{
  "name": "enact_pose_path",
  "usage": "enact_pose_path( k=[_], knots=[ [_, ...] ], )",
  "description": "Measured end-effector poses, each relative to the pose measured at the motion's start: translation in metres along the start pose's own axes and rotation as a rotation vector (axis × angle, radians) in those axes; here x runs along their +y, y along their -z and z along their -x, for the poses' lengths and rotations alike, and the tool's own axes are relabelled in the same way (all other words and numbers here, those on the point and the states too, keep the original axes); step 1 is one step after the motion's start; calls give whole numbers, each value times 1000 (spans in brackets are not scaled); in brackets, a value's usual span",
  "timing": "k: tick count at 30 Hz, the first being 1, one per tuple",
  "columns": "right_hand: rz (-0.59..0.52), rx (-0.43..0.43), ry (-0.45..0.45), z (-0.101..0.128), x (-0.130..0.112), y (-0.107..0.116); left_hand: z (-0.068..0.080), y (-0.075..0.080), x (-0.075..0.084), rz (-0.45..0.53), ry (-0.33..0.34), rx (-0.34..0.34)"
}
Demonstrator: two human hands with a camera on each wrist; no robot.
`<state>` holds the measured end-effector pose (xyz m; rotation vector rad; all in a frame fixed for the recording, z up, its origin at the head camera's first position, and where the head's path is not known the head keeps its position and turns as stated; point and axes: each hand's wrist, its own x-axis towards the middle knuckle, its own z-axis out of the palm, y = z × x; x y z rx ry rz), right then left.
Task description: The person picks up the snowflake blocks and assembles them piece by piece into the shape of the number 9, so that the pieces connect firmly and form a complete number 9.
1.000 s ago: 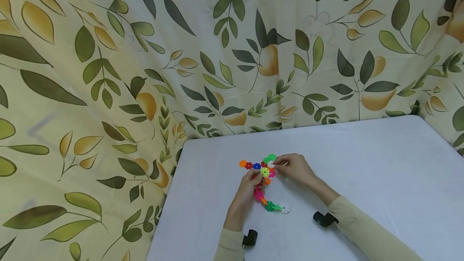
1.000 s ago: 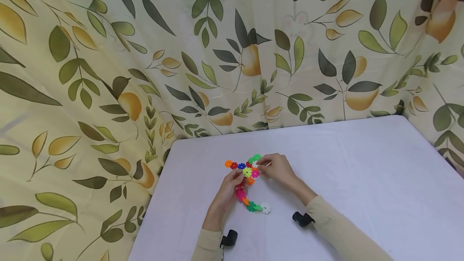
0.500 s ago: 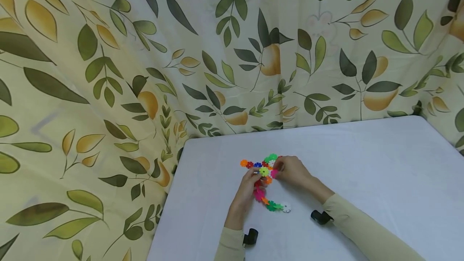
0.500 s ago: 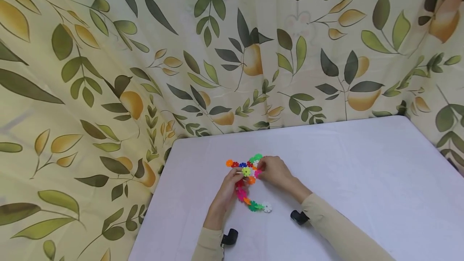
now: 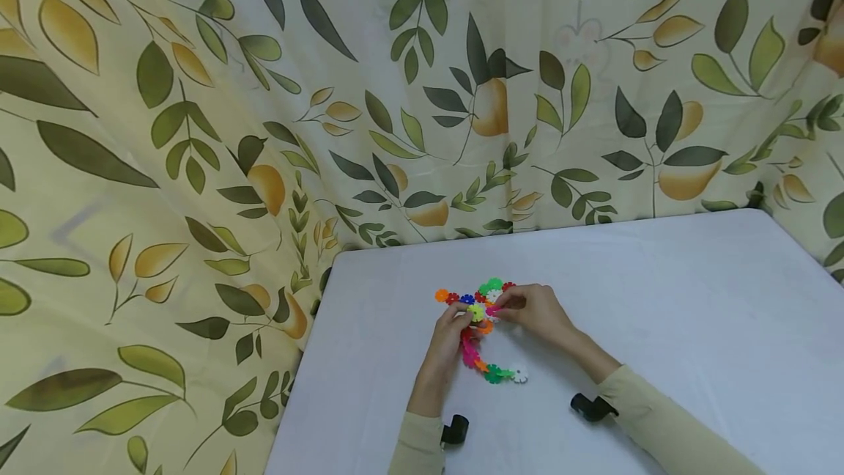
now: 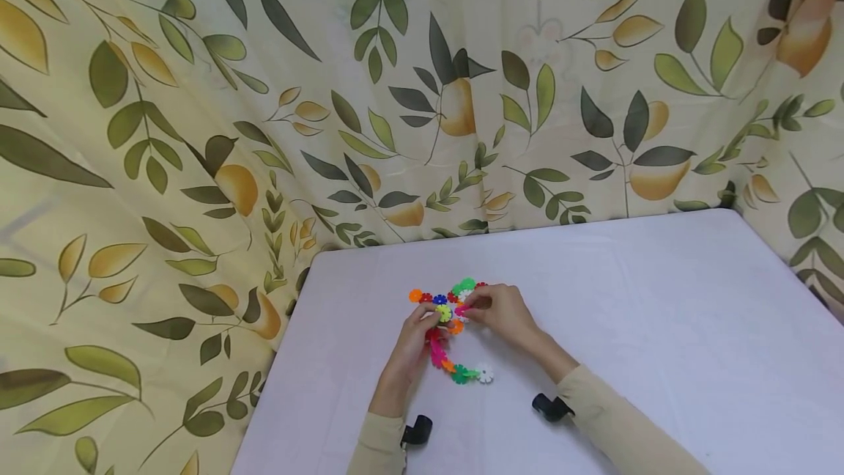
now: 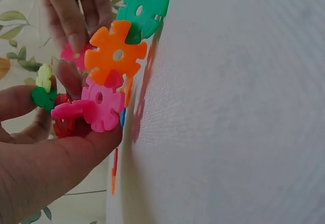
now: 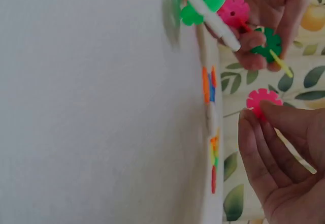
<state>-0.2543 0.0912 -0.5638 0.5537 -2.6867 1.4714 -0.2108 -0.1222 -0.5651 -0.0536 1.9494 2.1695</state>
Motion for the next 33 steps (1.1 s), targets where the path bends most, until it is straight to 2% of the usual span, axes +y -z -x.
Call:
enact_pose_path(
  k=[9, 20, 33],
  knots=[
    [-57, 56, 59, 10, -17, 0, 0, -1, -1, 3, 18, -9],
    [-102, 95, 95, 16, -20, -2, -1, -1, -1, 33, 23, -1],
    [-130, 161, 298, 16, -13, -5, -1, 1, -1, 52, 44, -44]
  ],
)
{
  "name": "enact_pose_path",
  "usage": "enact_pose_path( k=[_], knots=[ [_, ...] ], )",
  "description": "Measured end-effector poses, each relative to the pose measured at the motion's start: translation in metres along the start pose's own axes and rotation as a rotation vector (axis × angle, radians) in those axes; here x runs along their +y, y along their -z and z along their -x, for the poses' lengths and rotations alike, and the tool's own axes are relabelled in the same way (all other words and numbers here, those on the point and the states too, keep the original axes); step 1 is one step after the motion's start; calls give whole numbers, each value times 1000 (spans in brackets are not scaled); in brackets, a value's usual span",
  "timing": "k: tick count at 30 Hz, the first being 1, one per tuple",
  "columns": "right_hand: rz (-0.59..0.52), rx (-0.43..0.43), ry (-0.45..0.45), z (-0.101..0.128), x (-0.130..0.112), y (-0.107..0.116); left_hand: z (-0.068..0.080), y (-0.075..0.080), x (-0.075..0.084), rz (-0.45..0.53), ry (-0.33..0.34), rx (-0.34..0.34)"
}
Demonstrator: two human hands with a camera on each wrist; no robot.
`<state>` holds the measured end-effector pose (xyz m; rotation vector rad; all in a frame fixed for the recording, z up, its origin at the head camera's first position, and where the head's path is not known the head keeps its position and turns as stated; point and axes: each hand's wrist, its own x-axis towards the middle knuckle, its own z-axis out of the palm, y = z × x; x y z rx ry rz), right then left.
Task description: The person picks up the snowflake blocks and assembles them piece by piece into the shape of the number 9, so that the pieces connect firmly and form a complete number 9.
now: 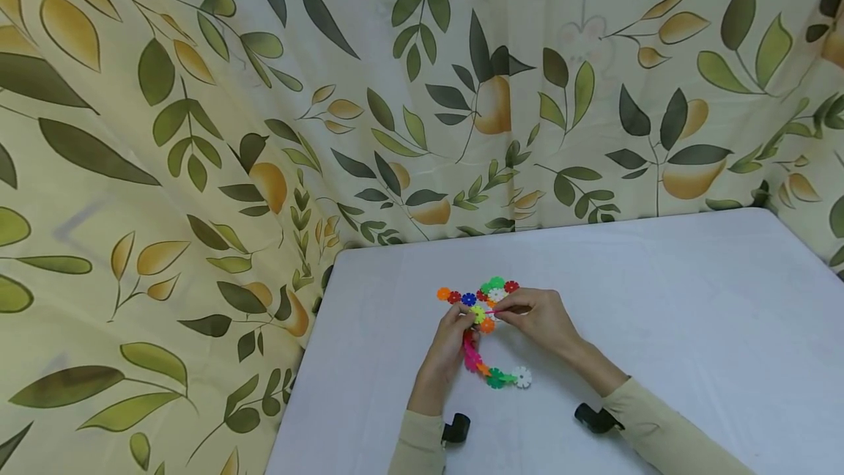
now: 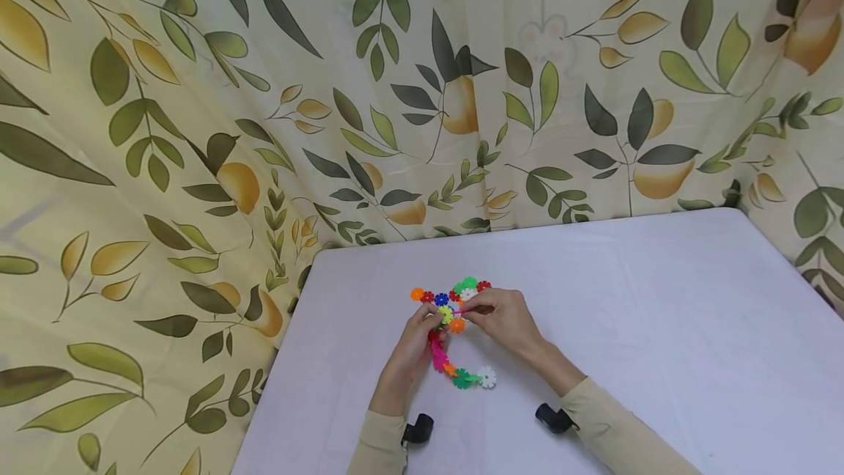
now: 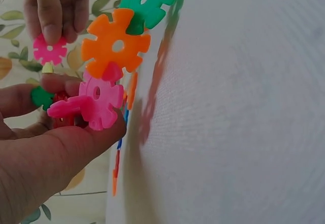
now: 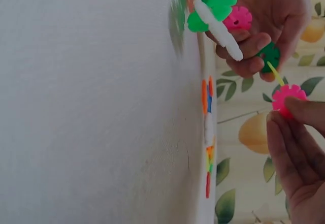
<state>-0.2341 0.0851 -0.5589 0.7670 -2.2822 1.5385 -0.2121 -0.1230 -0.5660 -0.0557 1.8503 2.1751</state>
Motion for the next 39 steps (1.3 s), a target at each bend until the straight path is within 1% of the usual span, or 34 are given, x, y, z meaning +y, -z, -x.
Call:
enact_pose_path(
  k=[3, 9, 12, 19, 24, 28, 34, 37, 39],
  knots=[
    [-12, -2, 5, 0, 0, 0, 0, 0, 0, -1, 6, -3],
    [-35, -34, -85, 0, -2, 2, 0, -2, -2, 12, -13, -11],
    [-22, -40, -103, 1, -1, 2, 0, -1, -2, 14, -23, -25],
    [-17, -33, -77, 3, 0, -1, 3, -1, 1, -25, -24, -59],
    [-6, -36, -68, 3, 2, -4, 3, -3, -1, -25, -23, -51],
    [15, -47, -78, 1, 1, -2, 3, -2, -1, -17, -23, -49],
    [43, -110, -136, -5, 6, 3, 5, 2, 3, -42, -19, -49],
    [95, -135, -190, -9, 9, 4, 4, 3, 1, -57, -27, -38],
    [147, -174, -243, -12, 12, 4, 3, 3, 0, -62, -32, -35]
  ],
)
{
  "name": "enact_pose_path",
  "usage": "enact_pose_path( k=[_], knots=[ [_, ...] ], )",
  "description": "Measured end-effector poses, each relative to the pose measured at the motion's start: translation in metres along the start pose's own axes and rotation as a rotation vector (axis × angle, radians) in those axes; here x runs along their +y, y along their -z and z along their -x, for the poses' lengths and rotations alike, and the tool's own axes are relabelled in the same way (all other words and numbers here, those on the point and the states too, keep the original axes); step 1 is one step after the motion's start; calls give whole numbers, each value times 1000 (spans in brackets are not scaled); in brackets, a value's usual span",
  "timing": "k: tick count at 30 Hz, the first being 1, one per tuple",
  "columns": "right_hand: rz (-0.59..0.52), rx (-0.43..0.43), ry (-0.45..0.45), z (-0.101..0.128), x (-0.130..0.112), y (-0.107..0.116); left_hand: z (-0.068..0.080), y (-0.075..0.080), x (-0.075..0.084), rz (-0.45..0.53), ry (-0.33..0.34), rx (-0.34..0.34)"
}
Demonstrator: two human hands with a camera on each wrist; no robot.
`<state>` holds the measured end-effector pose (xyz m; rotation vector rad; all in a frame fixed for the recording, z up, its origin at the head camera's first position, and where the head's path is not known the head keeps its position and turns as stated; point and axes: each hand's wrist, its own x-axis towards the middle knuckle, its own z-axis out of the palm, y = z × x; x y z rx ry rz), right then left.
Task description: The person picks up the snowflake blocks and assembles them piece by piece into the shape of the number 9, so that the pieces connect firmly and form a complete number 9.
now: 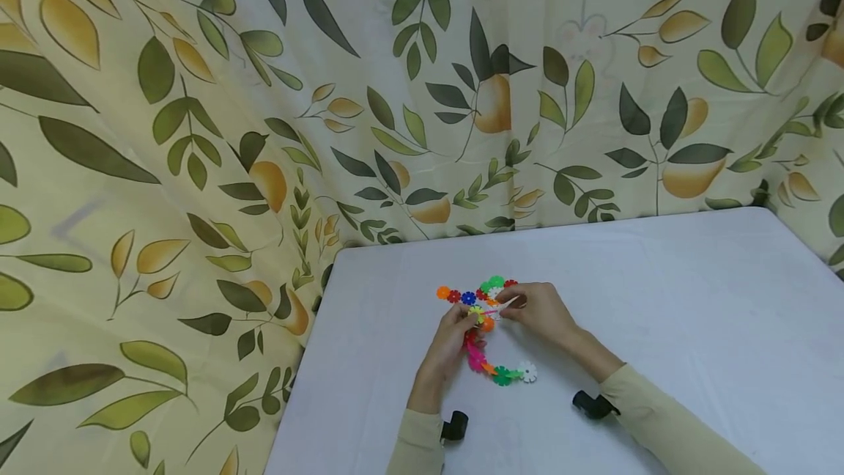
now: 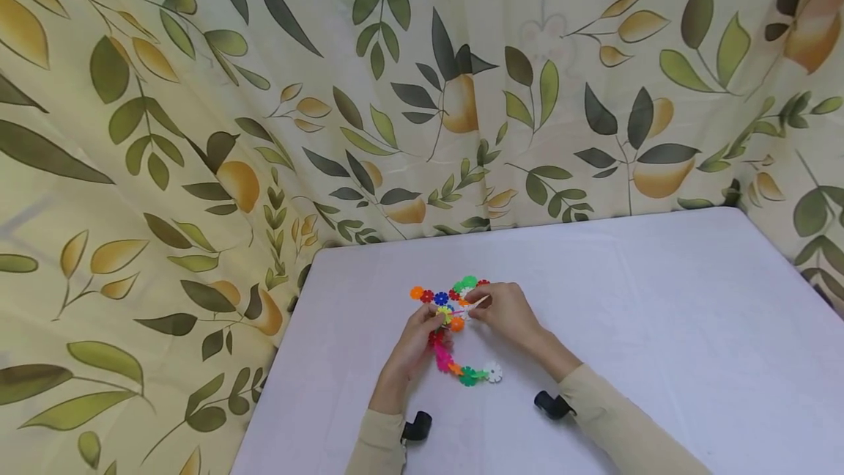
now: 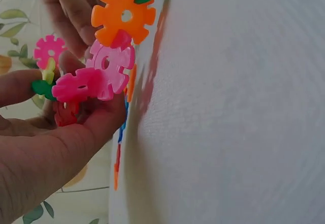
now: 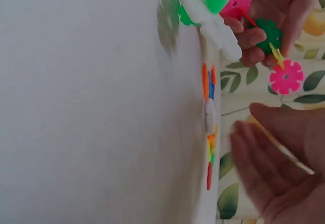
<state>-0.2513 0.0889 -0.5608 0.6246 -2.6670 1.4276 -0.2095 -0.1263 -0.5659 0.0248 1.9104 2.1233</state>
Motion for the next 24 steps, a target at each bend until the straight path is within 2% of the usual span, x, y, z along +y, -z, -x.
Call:
enact_pose_path(
  k=[3, 6, 8, 13, 19, 24],
  knots=[
    [96, -98, -56, -6, 2, -2, -1, 0, -2, -7, -4, 7],
    [189, -190, -45, -10, 3, -5, -2, 0, -3, -27, -6, 13],
    [234, -212, -29, -11, 3, -6, -2, 0, -3, -40, -12, 10],
    [284, -176, -14, -12, 3, -7, -1, -2, -1, -59, -13, 0],
    [279, -144, -14, -15, 2, -8, -2, -2, 1, -76, -8, -4],
    [240, -135, -56, -18, 2, -9, -1, -1, 1, -83, -9, -12]
  ],
)
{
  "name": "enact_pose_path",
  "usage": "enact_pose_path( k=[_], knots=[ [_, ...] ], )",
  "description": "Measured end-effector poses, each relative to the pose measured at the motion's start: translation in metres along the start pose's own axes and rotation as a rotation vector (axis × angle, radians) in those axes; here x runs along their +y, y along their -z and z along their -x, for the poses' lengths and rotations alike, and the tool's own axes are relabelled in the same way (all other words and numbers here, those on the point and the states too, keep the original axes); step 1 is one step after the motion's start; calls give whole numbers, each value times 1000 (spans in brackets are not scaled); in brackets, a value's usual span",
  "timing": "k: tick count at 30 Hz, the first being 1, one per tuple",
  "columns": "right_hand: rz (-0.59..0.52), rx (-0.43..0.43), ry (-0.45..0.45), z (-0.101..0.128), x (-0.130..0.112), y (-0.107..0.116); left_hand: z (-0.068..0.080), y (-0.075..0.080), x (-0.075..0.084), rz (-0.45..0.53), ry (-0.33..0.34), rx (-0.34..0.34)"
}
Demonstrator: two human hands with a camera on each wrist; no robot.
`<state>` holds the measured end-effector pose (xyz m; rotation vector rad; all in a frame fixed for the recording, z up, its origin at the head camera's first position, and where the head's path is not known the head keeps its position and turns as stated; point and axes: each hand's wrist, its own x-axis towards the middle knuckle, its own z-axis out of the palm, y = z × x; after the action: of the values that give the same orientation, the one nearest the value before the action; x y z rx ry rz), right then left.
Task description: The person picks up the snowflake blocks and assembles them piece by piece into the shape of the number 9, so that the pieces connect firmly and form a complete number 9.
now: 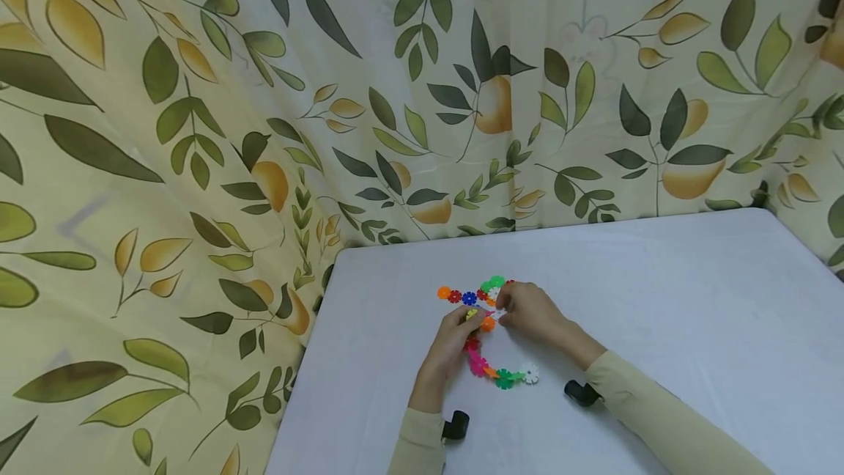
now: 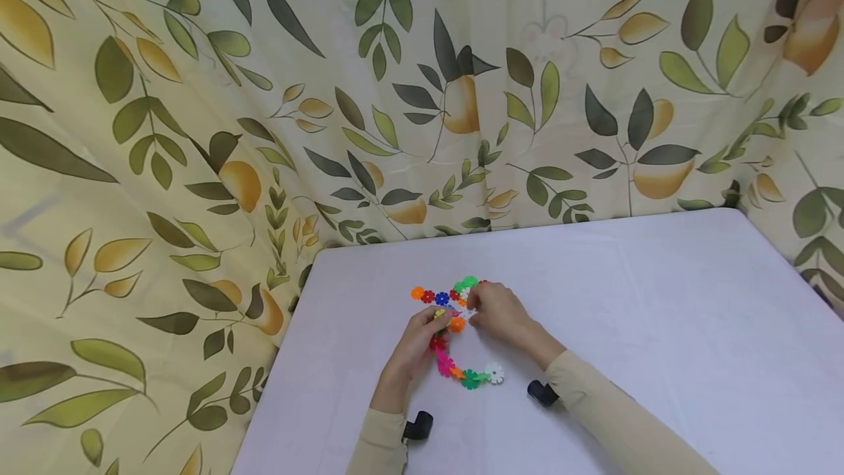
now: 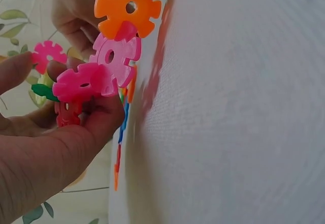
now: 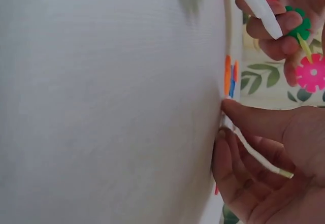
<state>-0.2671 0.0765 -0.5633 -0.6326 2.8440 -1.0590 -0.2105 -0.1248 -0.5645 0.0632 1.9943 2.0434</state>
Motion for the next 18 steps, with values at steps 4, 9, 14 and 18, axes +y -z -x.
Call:
enact_pose_path(
  k=[4, 9, 14, 18],
  knots=[
    [-28, 30, -15, 1, 4, 1, 1, 0, -1, -10, -6, -1],
    [-156, 69, -47, 8, 7, 7, 0, 0, -1, -15, -14, -1],
    [-405, 83, -120, 15, 5, 15, 0, 2, -1, -19, -12, 10],
    [-574, 63, -174, 18, 0, 18, -1, 4, -1, -16, -8, 30]
  ],
)
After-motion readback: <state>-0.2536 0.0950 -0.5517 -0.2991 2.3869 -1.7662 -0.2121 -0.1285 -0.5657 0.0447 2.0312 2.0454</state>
